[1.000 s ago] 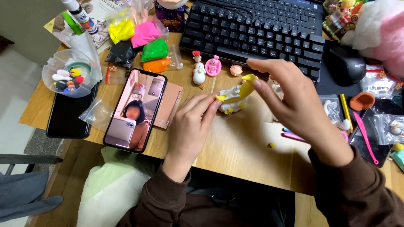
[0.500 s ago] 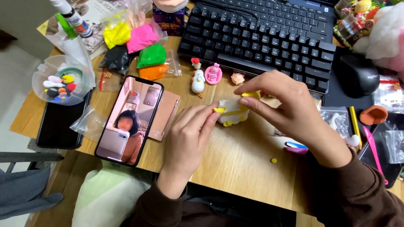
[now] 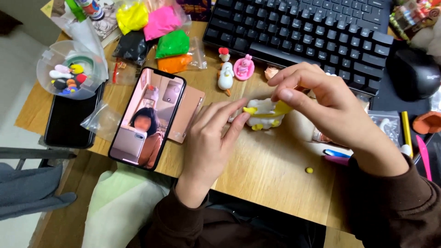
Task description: Assembling a decorative clay moon figure by attaching small stars and a bunny, using a sculpting tool for adjustments, and opening a new clay packet.
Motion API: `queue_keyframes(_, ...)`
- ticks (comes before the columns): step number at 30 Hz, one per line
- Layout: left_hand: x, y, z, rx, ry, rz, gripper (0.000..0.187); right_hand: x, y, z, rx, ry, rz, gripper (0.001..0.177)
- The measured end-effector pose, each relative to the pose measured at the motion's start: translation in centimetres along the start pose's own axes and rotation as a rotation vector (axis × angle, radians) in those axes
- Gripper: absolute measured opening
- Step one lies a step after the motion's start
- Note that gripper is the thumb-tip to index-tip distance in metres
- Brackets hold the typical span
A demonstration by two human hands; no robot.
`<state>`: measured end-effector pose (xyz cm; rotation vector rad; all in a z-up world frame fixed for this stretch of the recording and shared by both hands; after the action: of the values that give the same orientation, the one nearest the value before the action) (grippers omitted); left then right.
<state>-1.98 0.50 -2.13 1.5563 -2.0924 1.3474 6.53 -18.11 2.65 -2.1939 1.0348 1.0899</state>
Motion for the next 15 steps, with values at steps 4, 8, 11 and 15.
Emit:
queue_keyframes(4, 0.2, 0.8, -0.6, -0.01, -0.054, 0.015, 0.031, -0.7, 0.2, -0.5, 0.003, -0.162, 0.063, 0.037)
queue_keyframes(8, -0.1, 1.2, -0.6, -0.107, -0.198, 0.015, 0.036, -0.6, 1.3, -1.5, 0.098, -0.151, 0.065, 0.042)
queue_keyframes(11, -0.6, 0.9, -0.2, -0.209, -0.313, 0.081, 0.042, -1.1, 2.1, -2.1, 0.129, -0.141, 0.061, 0.041)
queue_keyframes(15, -1.2, 0.4, -0.3, -0.348, -0.37, 0.122, 0.04, -1.9, 2.8, -2.5, 0.17, -0.124, 0.087, 0.037)
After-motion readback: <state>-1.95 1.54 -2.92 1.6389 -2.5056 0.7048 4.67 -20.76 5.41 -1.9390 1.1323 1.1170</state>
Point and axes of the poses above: each hand's wrist, its own y-axis away from the middle knuckle, its own z-axis out of the palm, x = y × z, the point moved 2 cm from there along -y, towards the middle knuckle, and after that the axes turned 4 degrees about z, right-handed, at the moved point
